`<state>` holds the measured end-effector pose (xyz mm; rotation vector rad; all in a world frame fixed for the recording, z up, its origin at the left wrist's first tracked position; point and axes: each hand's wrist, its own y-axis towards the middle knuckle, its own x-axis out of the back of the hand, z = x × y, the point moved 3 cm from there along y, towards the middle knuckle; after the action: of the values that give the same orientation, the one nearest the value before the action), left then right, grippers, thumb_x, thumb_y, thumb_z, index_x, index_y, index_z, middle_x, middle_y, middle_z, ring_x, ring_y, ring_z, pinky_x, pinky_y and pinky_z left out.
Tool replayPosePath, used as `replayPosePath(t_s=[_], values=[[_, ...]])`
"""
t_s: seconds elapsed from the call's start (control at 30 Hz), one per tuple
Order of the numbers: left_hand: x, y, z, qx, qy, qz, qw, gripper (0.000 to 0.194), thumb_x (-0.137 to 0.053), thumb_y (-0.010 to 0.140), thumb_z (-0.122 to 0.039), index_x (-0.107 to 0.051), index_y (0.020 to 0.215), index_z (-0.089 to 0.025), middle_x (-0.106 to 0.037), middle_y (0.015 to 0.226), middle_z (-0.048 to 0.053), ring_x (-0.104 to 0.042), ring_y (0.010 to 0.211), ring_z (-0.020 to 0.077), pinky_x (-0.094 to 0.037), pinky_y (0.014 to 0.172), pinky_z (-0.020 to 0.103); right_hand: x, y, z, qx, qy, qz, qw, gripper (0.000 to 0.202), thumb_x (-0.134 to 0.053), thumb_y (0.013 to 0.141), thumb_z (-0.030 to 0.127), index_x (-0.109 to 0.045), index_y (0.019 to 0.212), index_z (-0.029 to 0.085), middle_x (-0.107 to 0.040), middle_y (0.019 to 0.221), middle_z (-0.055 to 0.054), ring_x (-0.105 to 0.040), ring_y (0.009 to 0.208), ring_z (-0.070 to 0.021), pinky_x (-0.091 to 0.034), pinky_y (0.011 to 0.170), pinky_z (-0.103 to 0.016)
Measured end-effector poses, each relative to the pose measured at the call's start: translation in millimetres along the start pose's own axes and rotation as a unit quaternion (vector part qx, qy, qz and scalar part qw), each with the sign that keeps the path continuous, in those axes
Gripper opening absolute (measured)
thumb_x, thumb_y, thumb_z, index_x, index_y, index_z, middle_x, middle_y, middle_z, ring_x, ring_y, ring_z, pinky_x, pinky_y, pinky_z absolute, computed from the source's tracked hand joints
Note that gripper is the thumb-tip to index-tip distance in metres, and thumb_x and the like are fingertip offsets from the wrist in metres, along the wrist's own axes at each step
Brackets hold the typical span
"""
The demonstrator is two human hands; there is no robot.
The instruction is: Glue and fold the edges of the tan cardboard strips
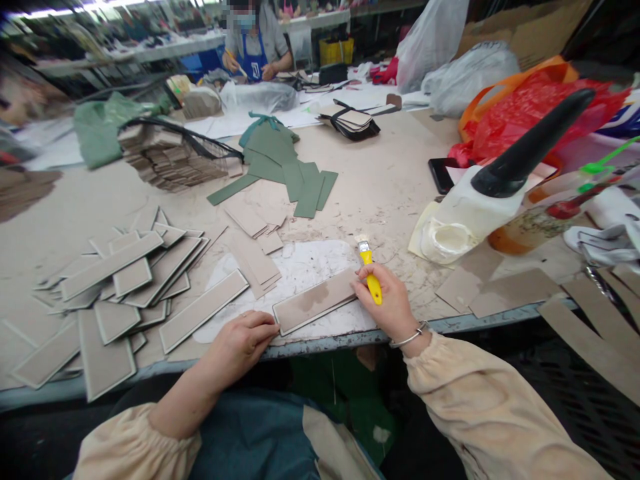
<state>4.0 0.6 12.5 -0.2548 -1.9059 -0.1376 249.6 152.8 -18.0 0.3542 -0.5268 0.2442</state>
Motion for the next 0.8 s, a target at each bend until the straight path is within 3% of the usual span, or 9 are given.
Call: replayPosePath(t_s=[0.47,0.8], values=[[1.0,0.0,-2.8,-0.008,0.017,0.001,1.0,0.023,-0.044,0.092,-0.018,-0.067,0.094,-0.02,-0.062,0.098,0.006,-0.056,0.089,0.0189,-0.049,0.078,0.032,0.5,-0.5,-1.0,0.004,-0.008,-0.001,1.0,0.013,-0.063,0.078,0.028,-0.053,0.085,0.024,-0.064,0.086,-0.001,-0.064,0.086,-0.0207,-0.048,0.074,-0.032],[3.2,0.3,-4.7,-0.016,0.029,-0.003,0.999,0.024,-0.043,0.093,-0.019,-0.067,0.094,-0.019,-0.062,0.094,0.006,-0.055,0.087,0.0189,-0.049,0.077,0.032,1.5,-0.3,2.9,0.002,-0.027,-0.01,1.0,0.014,-0.064,0.077,0.03,-0.054,0.085,0.023,-0.066,0.088,-0.001,-0.061,0.07,-0.0165,-0.047,0.069,-0.031]])
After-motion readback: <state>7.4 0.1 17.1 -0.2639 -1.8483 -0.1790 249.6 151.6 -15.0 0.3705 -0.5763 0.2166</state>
